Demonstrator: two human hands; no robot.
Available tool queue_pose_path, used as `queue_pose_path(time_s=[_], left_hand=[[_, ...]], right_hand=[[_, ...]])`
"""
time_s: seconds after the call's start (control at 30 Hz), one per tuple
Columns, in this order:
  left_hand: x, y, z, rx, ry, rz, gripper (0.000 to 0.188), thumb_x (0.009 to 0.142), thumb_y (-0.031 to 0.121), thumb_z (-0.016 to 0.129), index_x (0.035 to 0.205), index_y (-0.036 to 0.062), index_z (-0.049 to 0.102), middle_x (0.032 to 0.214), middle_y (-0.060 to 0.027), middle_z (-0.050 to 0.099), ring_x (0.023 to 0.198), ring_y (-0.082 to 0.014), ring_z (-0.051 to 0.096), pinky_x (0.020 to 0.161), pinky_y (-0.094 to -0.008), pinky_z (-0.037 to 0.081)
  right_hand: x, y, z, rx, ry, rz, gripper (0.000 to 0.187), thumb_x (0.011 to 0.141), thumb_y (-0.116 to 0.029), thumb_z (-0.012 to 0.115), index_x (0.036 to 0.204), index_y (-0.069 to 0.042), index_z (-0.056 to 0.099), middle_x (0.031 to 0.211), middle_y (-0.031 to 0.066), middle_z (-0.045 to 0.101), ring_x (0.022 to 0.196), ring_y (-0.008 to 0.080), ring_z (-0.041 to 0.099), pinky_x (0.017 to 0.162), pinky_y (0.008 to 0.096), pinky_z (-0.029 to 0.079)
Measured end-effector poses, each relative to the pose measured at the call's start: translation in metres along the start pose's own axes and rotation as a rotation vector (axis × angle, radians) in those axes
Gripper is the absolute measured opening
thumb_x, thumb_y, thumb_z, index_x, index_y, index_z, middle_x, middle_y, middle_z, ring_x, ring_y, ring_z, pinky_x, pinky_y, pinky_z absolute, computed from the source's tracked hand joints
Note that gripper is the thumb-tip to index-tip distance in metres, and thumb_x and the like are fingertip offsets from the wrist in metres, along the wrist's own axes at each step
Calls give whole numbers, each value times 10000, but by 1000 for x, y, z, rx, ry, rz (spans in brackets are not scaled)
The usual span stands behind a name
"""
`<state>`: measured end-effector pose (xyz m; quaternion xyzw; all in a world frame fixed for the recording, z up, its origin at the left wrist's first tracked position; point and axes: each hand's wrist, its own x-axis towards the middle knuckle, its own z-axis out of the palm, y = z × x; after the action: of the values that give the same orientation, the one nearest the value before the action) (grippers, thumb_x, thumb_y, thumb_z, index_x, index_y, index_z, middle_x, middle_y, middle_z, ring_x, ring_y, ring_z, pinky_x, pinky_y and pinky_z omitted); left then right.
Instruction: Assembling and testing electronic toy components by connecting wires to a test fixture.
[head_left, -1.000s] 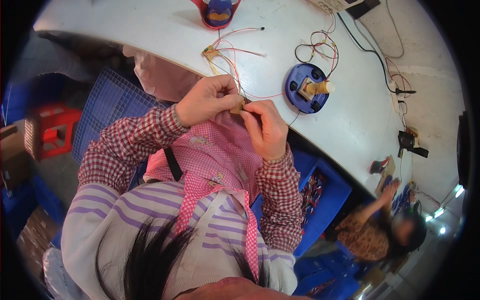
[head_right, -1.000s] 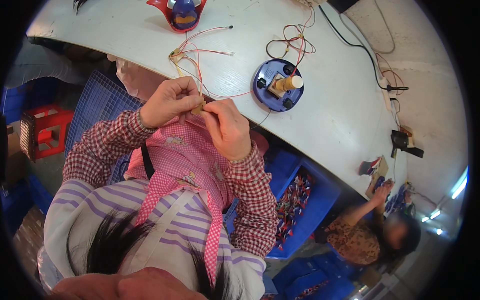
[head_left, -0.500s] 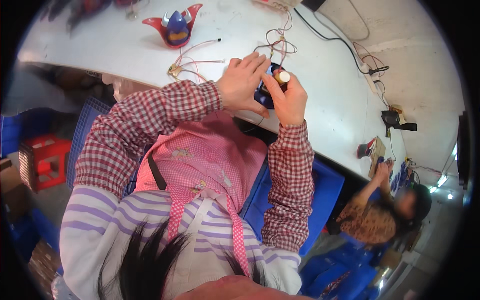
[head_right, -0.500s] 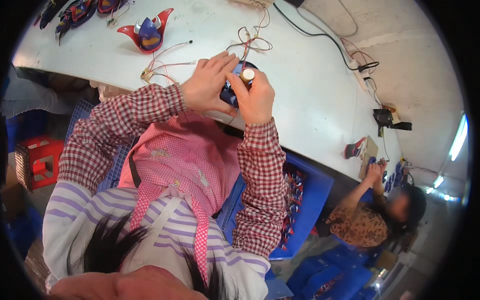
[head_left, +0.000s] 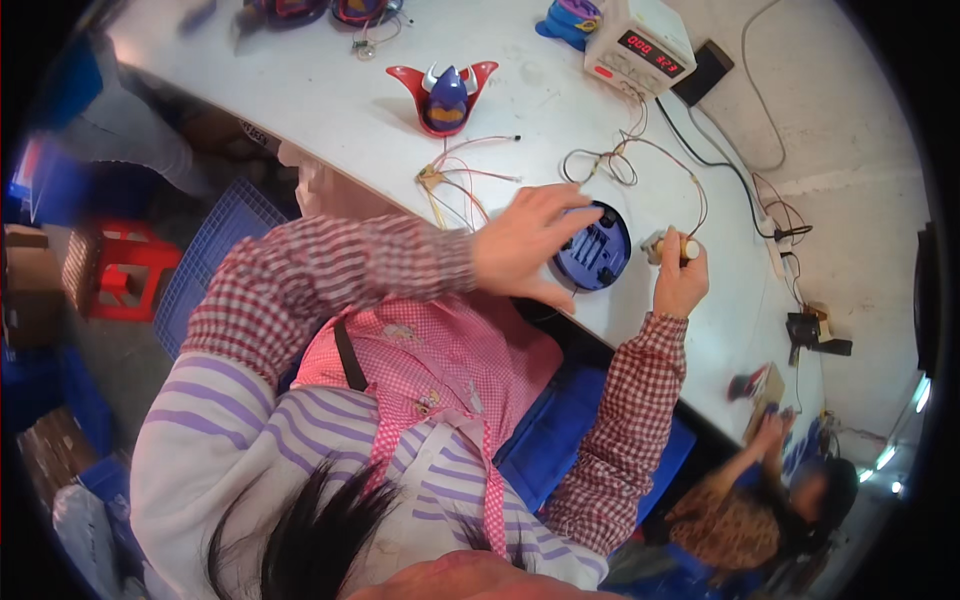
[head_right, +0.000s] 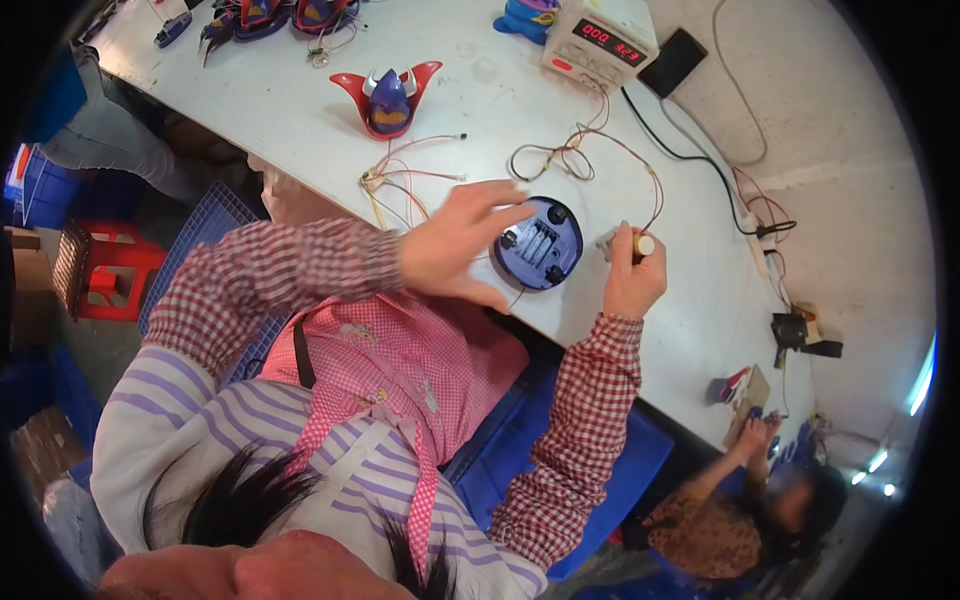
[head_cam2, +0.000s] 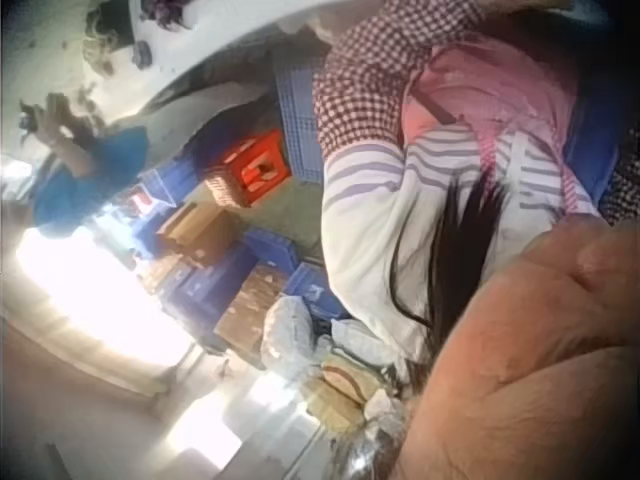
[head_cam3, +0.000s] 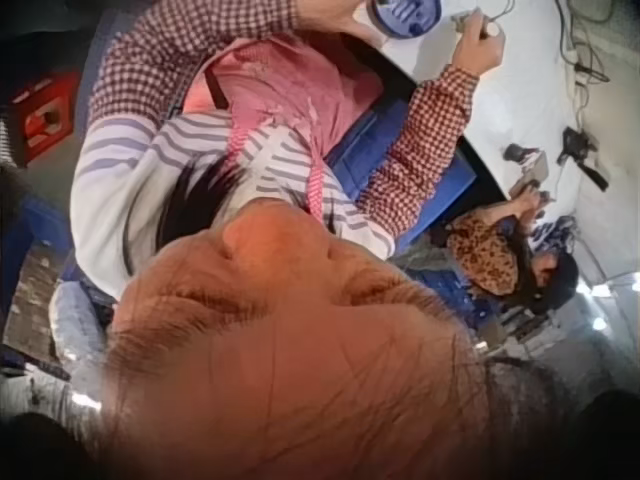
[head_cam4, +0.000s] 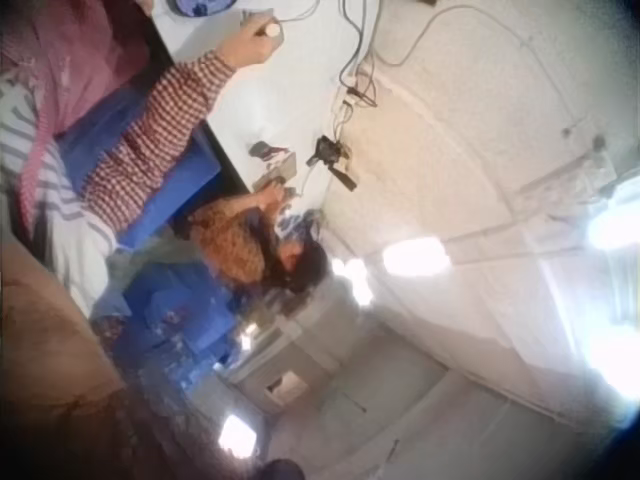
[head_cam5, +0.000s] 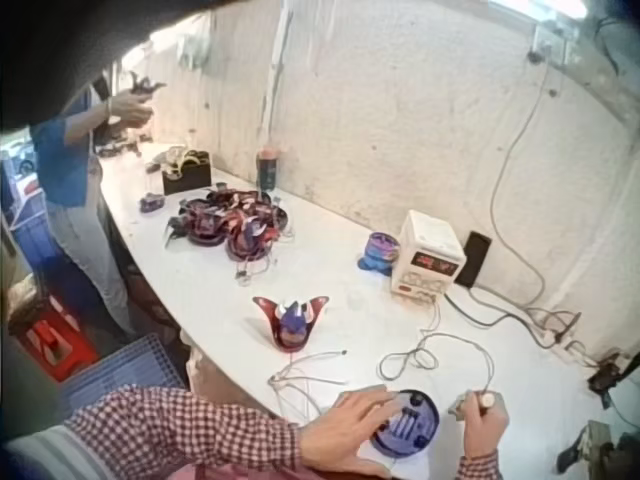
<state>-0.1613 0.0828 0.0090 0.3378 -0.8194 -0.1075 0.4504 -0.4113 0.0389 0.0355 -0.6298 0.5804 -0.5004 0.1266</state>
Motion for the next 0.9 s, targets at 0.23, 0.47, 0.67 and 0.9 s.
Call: queue_pose_path(time_s=[0.23, 0.47, 0.67, 0.9], left_hand=[[-74, -71, -103, 270, 224, -418, 548, 688, 346, 806, 1030, -13, 571, 1124, -183, 526, 1103, -351, 464, 970, -426, 393], [-29, -123, -105, 484, 30, -590, 626, 640, 406, 837, 997, -26, 558, 1076, -192, 542, 1051, -298, 509, 820, -379, 459], [-6, -134, -98, -49, 147, -660, 613, 674, 283, 859, 1103, -9, 533, 1050, -109, 632, 938, -160, 615, 800, -295, 512], [0, -142, -80, -154, 119, -772, 698, 639, 426, 849, 1106, -13, 573, 989, -126, 679, 903, -212, 662, 801, -329, 518]], right_hand=[[-2, -4, 5, -382, 206, -226, 281, 827, -166, 727, 1008, 18, 616, 948, 133, 611, 865, 268, 571, 766, 380, 452], [-69, -119, 119, 69, -658, -658, 434, 688, -200, 788, 1058, -55, 614, 1044, 122, 561, 955, 297, 565, 821, 402, 492], [-76, -119, 178, -244, -603, -708, 249, 744, -108, 609, 980, -29, 614, 952, 122, 547, 871, 290, 562, 763, 380, 492], [-77, -112, 190, -308, -560, -889, 239, 729, -87, 581, 942, 18, 612, 874, 112, 556, 831, 260, 571, 747, 339, 494]])
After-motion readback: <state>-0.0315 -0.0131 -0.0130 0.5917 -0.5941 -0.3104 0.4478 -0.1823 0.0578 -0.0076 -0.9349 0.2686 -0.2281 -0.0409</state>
